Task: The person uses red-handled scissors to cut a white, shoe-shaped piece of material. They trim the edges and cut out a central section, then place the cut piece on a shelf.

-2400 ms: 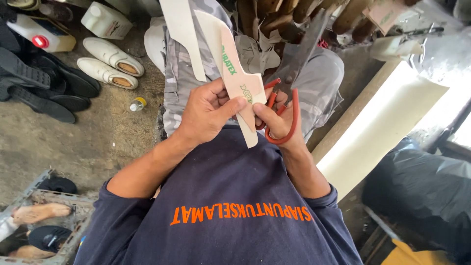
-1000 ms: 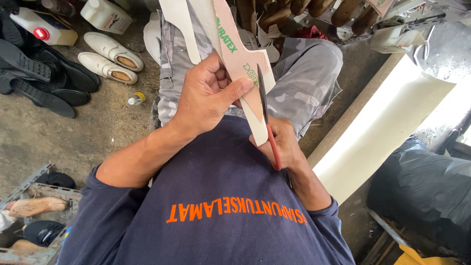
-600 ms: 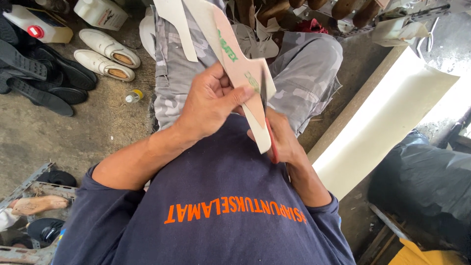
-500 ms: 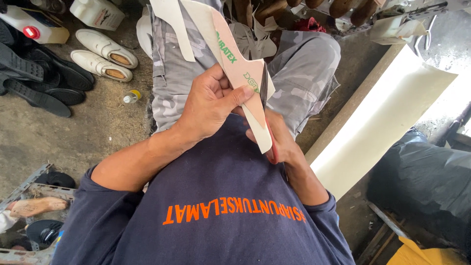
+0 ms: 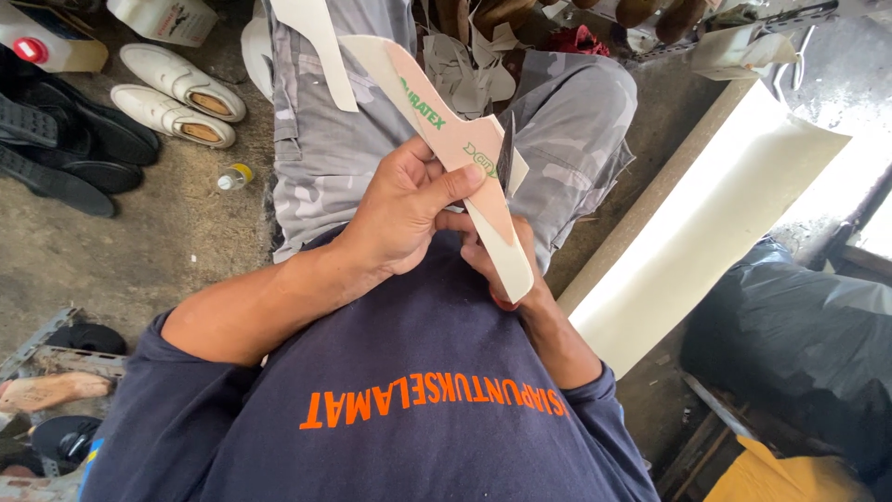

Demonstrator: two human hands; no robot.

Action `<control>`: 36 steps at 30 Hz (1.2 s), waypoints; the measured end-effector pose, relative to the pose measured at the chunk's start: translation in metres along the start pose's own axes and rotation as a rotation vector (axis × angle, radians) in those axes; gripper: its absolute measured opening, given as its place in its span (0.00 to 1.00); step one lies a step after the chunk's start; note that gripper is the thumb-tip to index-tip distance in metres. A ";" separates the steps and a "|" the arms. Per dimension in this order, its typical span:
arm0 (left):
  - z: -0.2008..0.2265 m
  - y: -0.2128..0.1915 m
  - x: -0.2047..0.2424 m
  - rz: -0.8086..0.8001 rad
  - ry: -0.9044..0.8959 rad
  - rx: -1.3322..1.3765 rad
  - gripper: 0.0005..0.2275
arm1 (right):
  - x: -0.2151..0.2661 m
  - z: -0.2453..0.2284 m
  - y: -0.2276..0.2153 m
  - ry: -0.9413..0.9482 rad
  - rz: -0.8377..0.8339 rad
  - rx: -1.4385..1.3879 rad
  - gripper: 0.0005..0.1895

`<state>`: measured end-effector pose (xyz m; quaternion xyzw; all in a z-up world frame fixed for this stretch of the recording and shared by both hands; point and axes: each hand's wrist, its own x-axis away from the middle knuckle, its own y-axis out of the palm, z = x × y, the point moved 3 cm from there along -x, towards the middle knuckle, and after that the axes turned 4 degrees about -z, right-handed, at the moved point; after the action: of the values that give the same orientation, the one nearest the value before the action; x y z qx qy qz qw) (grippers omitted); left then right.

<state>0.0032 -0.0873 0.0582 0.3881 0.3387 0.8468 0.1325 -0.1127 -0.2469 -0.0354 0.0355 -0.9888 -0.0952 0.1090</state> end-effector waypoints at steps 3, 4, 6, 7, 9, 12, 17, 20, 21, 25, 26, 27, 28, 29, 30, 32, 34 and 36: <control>-0.005 0.005 -0.001 0.018 -0.055 0.087 0.11 | -0.012 -0.036 0.021 0.032 -0.025 0.078 0.12; -0.008 0.005 -0.002 0.025 -0.085 0.105 0.11 | -0.015 -0.043 0.023 0.047 -0.070 0.133 0.09; -0.011 0.008 -0.003 0.029 -0.114 0.130 0.11 | -0.019 -0.048 0.020 0.066 -0.118 0.195 0.09; -0.012 0.010 -0.002 0.040 -0.131 0.166 0.12 | -0.020 -0.045 0.017 0.032 -0.232 0.270 0.09; -0.015 0.014 -0.005 0.045 -0.145 0.215 0.12 | -0.012 -0.029 0.014 0.003 -0.351 0.357 0.09; -0.018 0.016 -0.008 0.068 -0.158 0.218 0.12 | 0.008 -0.003 -0.001 0.145 -0.081 0.246 0.07; -0.014 0.020 -0.005 0.058 -0.135 0.203 0.13 | 0.004 -0.014 0.001 0.143 -0.119 0.269 0.07; -0.016 0.019 -0.007 0.066 -0.151 0.211 0.12 | -0.001 -0.025 0.003 0.137 -0.132 0.276 0.08; -0.019 0.019 -0.008 0.065 -0.152 0.212 0.12 | -0.003 -0.030 0.004 0.136 -0.136 0.279 0.08; -0.028 0.022 -0.010 0.066 -0.187 0.319 0.13 | -0.011 -0.048 0.007 0.130 -0.159 0.287 0.09; -0.029 0.023 -0.012 0.060 -0.184 0.350 0.13 | -0.013 -0.053 0.008 0.128 -0.164 0.290 0.09; -0.028 0.024 -0.011 0.059 -0.185 0.350 0.13 | -0.014 -0.059 0.009 0.125 -0.168 0.293 0.09; -0.026 0.025 -0.011 0.031 -0.143 0.342 0.13 | -0.016 -0.064 0.010 0.123 -0.173 0.295 0.09; -0.023 0.026 -0.011 0.003 -0.101 0.334 0.12 | -0.017 -0.070 0.011 0.120 -0.177 0.297 0.09; -0.017 0.023 -0.012 0.003 -0.095 0.331 0.12 | -0.021 -0.075 0.013 0.112 -0.187 0.298 0.09; -0.002 0.018 -0.013 -0.072 0.023 0.137 0.10 | -0.028 -0.083 0.016 0.099 -0.205 0.294 0.10; 0.009 0.012 -0.008 -0.121 0.054 0.017 0.09 | -0.030 -0.087 0.020 0.093 -0.215 0.282 0.10; 0.014 0.003 -0.007 -0.177 0.072 -0.106 0.08 | -0.027 -0.088 0.021 0.091 -0.212 0.267 0.11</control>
<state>0.0186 -0.0863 0.0633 0.3186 0.3311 0.8618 0.2147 -0.0676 -0.2397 0.0478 0.1581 -0.9774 0.0279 0.1372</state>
